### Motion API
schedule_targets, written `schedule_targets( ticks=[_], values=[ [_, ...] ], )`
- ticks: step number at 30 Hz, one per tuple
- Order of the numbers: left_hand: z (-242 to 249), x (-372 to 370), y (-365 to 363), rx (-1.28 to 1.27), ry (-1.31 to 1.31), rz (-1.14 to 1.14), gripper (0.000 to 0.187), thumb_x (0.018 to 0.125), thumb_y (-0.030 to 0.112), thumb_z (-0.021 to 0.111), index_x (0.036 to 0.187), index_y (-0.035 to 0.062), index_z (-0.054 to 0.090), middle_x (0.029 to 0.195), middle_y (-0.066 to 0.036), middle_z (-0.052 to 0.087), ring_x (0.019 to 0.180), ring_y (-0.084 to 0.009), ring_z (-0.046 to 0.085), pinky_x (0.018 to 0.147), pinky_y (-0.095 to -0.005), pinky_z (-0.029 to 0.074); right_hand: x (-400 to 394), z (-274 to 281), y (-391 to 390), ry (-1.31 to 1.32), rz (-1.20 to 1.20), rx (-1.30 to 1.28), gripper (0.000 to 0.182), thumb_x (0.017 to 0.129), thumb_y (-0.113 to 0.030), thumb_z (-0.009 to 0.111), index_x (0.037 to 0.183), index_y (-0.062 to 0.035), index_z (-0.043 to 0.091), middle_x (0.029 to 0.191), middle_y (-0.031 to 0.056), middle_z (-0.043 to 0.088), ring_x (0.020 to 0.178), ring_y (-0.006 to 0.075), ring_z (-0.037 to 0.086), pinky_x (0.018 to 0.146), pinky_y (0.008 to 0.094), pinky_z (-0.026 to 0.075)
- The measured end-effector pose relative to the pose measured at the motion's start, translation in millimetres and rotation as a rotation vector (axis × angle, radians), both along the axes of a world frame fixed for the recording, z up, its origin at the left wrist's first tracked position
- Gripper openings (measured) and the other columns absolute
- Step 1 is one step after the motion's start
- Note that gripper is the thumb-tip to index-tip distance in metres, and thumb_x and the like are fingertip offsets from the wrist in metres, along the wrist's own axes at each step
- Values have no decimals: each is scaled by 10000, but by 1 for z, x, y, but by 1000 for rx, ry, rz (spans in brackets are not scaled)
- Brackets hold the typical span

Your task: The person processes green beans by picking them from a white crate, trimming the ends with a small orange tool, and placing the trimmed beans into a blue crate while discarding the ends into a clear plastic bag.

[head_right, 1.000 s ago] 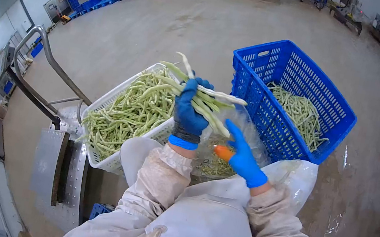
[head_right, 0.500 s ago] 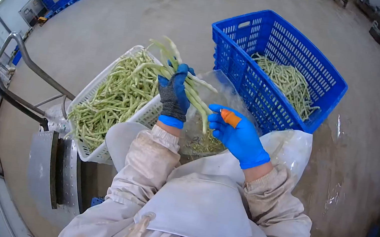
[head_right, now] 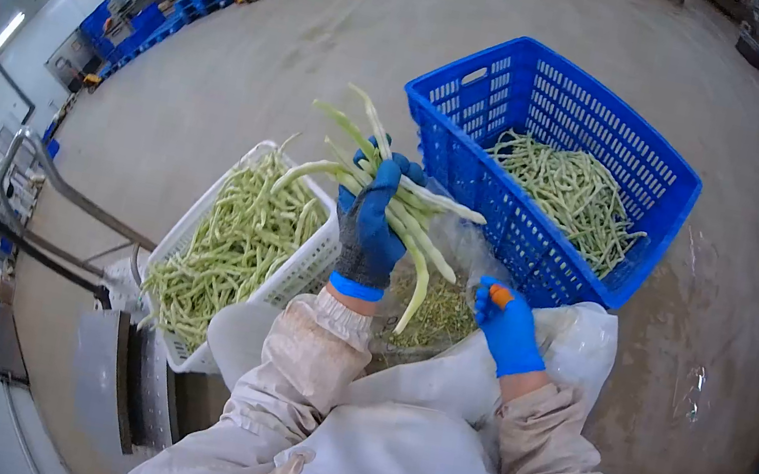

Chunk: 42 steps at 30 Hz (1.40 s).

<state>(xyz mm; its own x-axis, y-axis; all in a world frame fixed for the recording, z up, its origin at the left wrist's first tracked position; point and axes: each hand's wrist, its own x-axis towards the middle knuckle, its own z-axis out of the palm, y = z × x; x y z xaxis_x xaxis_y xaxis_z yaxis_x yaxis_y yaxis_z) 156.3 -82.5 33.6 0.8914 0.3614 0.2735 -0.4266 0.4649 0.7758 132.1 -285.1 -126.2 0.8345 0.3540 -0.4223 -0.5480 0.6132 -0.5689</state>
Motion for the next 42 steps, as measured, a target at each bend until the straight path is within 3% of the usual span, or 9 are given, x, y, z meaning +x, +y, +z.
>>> schedule_targets(
  ticks=[8, 10, 13, 15, 21, 25, 33, 37, 42],
  values=[
    [2, 31, -38, 80, -22, -283, 166, 862, 108, 518, 1000, 14, 518, 841, -91, 598, 728, -157, 580, 639, -276, 480, 2, 51, -3, -139, -234, -288, 243, 860, -126, 559, 1083, -35, 596, 901, 70, 621, 737, 138, 576, 648, 250, 461],
    [8, 31, -47, 90, 43, -364, 297, 836, 52, 521, 1127, 16, 475, 852, -76, 583, 731, -145, 572, 650, -262, 478, 19, 81, -12, -497, -653, -565, 241, 861, -70, 562, 1096, -16, 584, 980, 69, 603, 781, 149, 564, 697, 257, 458],
    [-1, 37, -49, 339, 154, -411, 431, 833, 142, 582, 1222, 15, 446, 868, -81, 577, 772, -160, 569, 653, -272, 477, 39, 151, -27, -828, -643, -795, 255, 872, -34, 541, 1125, -7, 563, 992, 69, 586, 807, 170, 549, 725, 267, 450],
    [-12, 41, -50, 374, 173, -447, 439, 834, 138, 586, 1233, 21, 444, 885, -73, 583, 749, -139, 566, 638, -242, 466, 54, 174, -30, -1284, -234, -945, 287, 868, -39, 528, 1153, -13, 545, 965, 102, 576, 808, 221, 563, 728, 293, 463],
    [-24, 41, -51, 459, 321, -545, 502, 793, 46, 617, 1256, 36, 424, 1055, -73, 574, 926, -159, 574, 791, -293, 479, 76, 153, -6, -1261, -26, -1315, 309, 807, -54, 554, 1115, -31, 574, 977, 164, 550, 839, 334, 562, 697, 384, 468],
    [-45, 41, -49, 585, 304, -469, 566, 777, 32, 624, 1292, 44, 391, 1133, -74, 543, 1016, -171, 545, 854, -302, 461, 83, 121, -1, -1362, -140, -1210, 261, 803, -92, 568, 1057, -38, 593, 951, 159, 558, 825, 336, 568, 675, 409, 461],
    [-53, 37, -46, 745, 337, -487, 575, 720, 45, 688, 1227, 47, 417, 1071, -68, 561, 955, -163, 550, 833, -308, 457, 84, 124, -14, -1190, 298, -1189, 163, 778, -132, 588, 920, -52, 583, 858, 170, 574, 758, 351, 568, 666, 413, 456],
    [-51, 35, -41, 871, 334, -481, 595, 710, 45, 691, 1236, 50, 413, 1057, -66, 566, 938, -167, 554, 832, -315, 457, 78, 104, -9, -1279, 126, -1139, 153, 776, -126, 569, 911, -55, 581, 839, 173, 578, 743, 363, 572, 648, 436, 458],
    [-77, 37, -37, 785, 419, -521, 601, 716, 76, 709, 1244, 39, 425, 1114, -84, 550, 1020, -188, 534, 885, -331, 437, 76, 80, -1, -1298, 217, -1309, 147, 805, -131, 541, 932, -79, 592, 841, 149, 559, 770, 342, 573, 652, 420, 466]
  ],
)
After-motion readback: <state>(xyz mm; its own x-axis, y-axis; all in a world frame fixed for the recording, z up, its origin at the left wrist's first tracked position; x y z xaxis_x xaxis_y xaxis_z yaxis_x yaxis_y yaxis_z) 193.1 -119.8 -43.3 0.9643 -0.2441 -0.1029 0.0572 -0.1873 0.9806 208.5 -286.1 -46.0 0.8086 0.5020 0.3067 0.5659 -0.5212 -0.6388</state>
